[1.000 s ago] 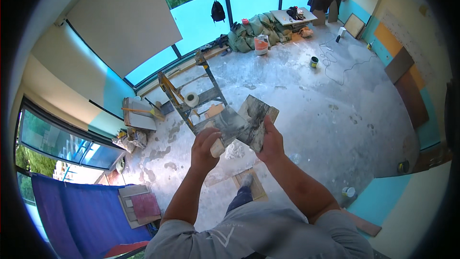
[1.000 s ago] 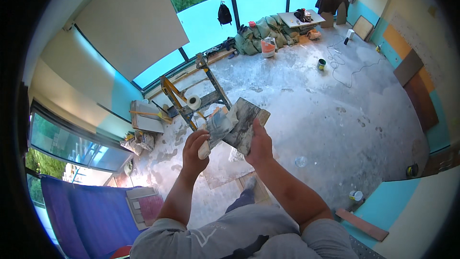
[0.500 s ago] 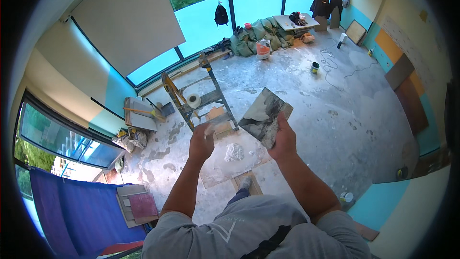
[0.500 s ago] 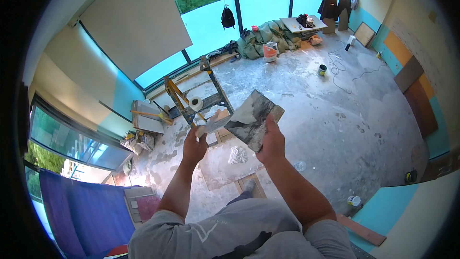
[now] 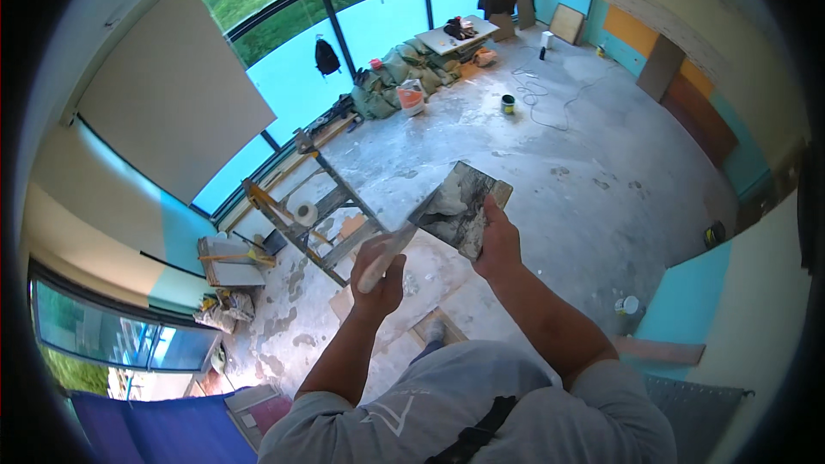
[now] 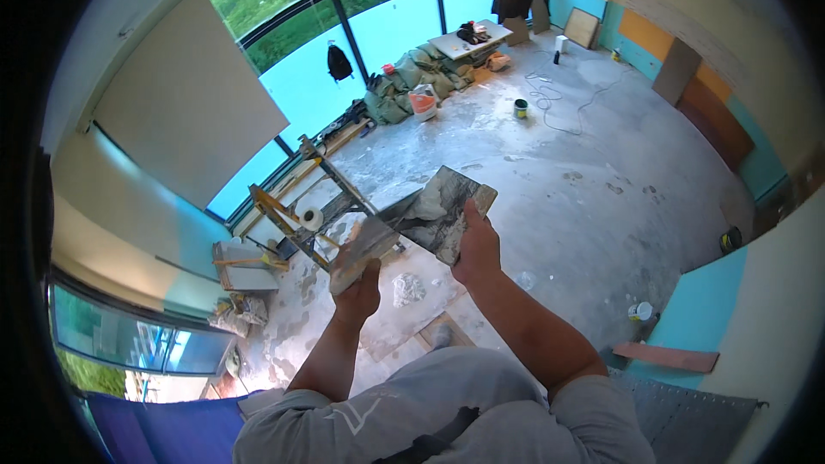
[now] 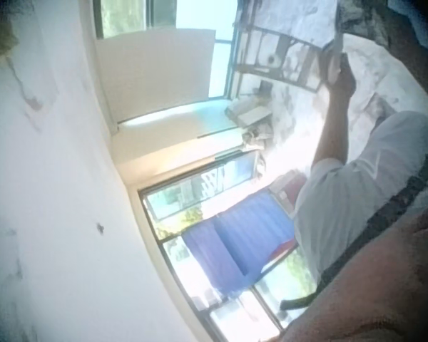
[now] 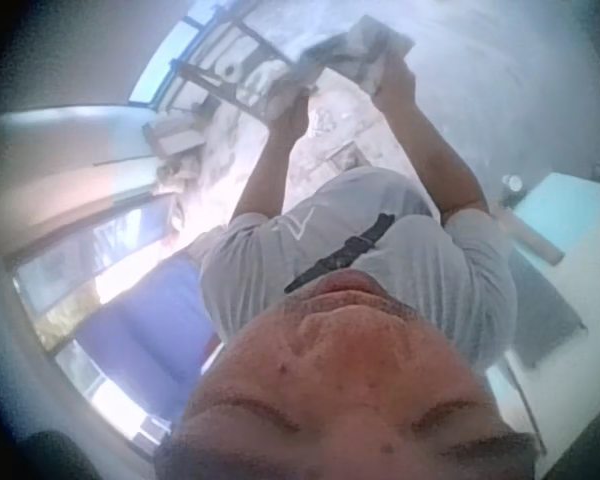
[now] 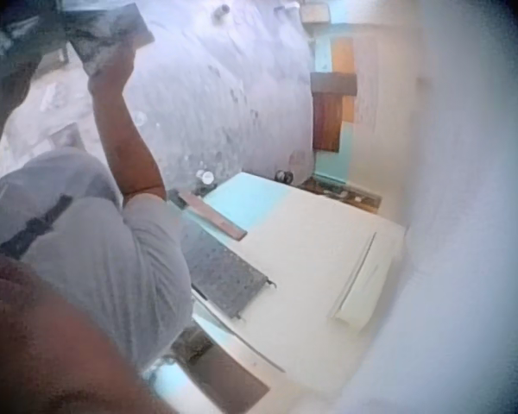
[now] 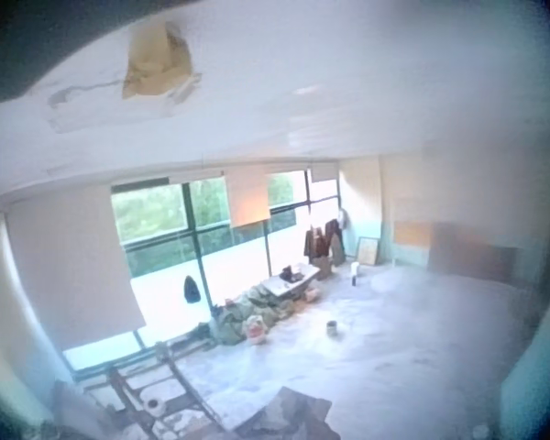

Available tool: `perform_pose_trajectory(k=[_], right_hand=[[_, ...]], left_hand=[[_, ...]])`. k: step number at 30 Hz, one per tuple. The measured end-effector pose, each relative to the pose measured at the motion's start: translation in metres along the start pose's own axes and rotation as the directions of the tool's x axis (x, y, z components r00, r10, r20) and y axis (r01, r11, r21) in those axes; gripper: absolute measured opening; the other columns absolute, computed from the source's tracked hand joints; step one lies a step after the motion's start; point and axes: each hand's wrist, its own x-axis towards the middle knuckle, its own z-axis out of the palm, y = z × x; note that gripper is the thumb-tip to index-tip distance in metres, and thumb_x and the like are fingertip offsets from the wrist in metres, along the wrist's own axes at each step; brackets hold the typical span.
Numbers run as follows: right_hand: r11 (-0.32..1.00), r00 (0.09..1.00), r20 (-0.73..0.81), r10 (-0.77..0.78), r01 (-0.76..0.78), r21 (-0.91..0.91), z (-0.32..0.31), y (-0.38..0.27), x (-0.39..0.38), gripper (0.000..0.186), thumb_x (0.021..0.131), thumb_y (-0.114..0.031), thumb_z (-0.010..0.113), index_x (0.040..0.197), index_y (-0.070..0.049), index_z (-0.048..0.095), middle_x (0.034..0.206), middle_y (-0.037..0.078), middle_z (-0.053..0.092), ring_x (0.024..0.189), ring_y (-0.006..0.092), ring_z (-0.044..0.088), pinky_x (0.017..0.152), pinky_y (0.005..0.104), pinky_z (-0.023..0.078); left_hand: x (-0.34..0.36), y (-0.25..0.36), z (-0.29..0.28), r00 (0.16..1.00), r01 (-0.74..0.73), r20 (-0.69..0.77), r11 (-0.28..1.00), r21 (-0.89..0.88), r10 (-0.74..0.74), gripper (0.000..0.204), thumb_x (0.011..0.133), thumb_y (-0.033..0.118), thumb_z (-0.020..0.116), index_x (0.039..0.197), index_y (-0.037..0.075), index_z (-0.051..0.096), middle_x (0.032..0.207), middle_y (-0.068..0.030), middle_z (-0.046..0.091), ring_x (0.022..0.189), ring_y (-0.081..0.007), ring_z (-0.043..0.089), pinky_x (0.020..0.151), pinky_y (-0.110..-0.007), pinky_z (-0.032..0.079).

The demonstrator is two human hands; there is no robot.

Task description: The person applies plaster to the ceiling using putty knives, then applies joint tape along the ceiling seam by hand.

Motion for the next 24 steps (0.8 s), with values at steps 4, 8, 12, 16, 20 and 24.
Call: perform_pose_trajectory(k=[4, 8, 12, 16, 20, 24], right_hand=[[0.996, 0.993, -0.08, -0.086, 0.083, -0.046, 0.027, 0.003, -0.022, 0.041, 0.102, -0.034, 0.046, 0.13, -0.005, 0.046, 0.12, 0.013, 0.06, 0.108, 0.0292, 0.063, 0.093, 0.0455, 0.054], [0.992, 0.979, -0.163, -0.121, 0.115, -0.048, 0.065, -0.006, -0.049, 0.043, 0.102, -0.035, 0.046, 0.13, -0.003, 0.049, 0.121, 0.014, 0.06, 0.11, 0.0287, 0.062, 0.096, 0.0449, 0.052], [0.984, 0.967, -0.182, -0.177, 0.17, -0.054, 0.091, -0.018, -0.069, 0.043, 0.102, -0.035, 0.046, 0.131, -0.003, 0.049, 0.122, 0.014, 0.06, 0.109, 0.029, 0.062, 0.095, 0.0452, 0.053], [0.994, 0.997, -0.047, -0.069, 0.065, -0.087, 0.105, -0.048, -0.082, 0.042, 0.102, -0.032, 0.046, 0.13, 0.0, 0.049, 0.121, 0.014, 0.061, 0.106, 0.0293, 0.064, 0.093, 0.0461, 0.054], [0.99, 0.995, -0.037, 0.096, -0.1, -0.104, 0.106, -0.064, -0.078, 0.042, 0.102, -0.029, 0.045, 0.129, 0.003, 0.049, 0.119, 0.017, 0.062, 0.105, 0.0303, 0.065, 0.094, 0.0457, 0.054], [0.975, 0.975, 0.004, 0.224, -0.224, -0.01, 0.135, -0.073, -0.082, 0.042, 0.102, -0.03, 0.044, 0.129, 0.002, 0.05, 0.12, 0.019, 0.062, 0.106, 0.0319, 0.065, 0.095, 0.0476, 0.053]], left_hand=[[0.026, 0.009, -0.02, 0.938, -0.322, 0.094, 0.939, -0.123, 0.334, 0.039, 0.075, -0.009, 0.064, 0.112, 0.004, 0.059, 0.114, -0.0191, 0.064, 0.106, -0.0345, 0.062, 0.09, -0.041, 0.05], [0.042, 0.006, -0.039, 0.929, -0.291, 0.225, 0.956, -0.047, 0.294, 0.042, 0.074, -0.008, 0.063, 0.113, 0.005, 0.06, 0.113, -0.0178, 0.064, 0.105, -0.0355, 0.063, 0.09, -0.04, 0.051], [0.05, -0.036, -0.055, 0.948, -0.097, 0.306, 0.995, 0.024, 0.085, 0.035, 0.079, -0.004, 0.063, 0.113, 0.004, 0.061, 0.112, -0.0182, 0.064, 0.104, -0.0351, 0.063, 0.09, -0.039, 0.05], [0.105, -0.029, -0.054, 0.93, 0.356, 0.119, 0.933, -0.058, -0.348, 0.028, 0.094, 0.019, 0.058, 0.115, 0.001, 0.06, 0.1, -0.0138, 0.066, 0.092, -0.0277, 0.065, 0.083, -0.037, 0.051], [0.182, 0.019, -0.047, 0.812, 0.568, 0.304, 0.795, -0.213, -0.498, 0.034, 0.098, 0.026, 0.051, 0.118, 0.0, 0.058, 0.103, -0.0128, 0.064, 0.091, -0.024, 0.063, 0.083, -0.037, 0.05], [0.217, 0.026, -0.008, 0.572, 0.792, 0.69, 0.08, -0.605, -0.443, 0.041, 0.102, 0.032, 0.043, 0.12, -0.002, 0.056, 0.103, -0.0126, 0.062, 0.089, -0.021, 0.062, 0.081, -0.036, 0.051]])
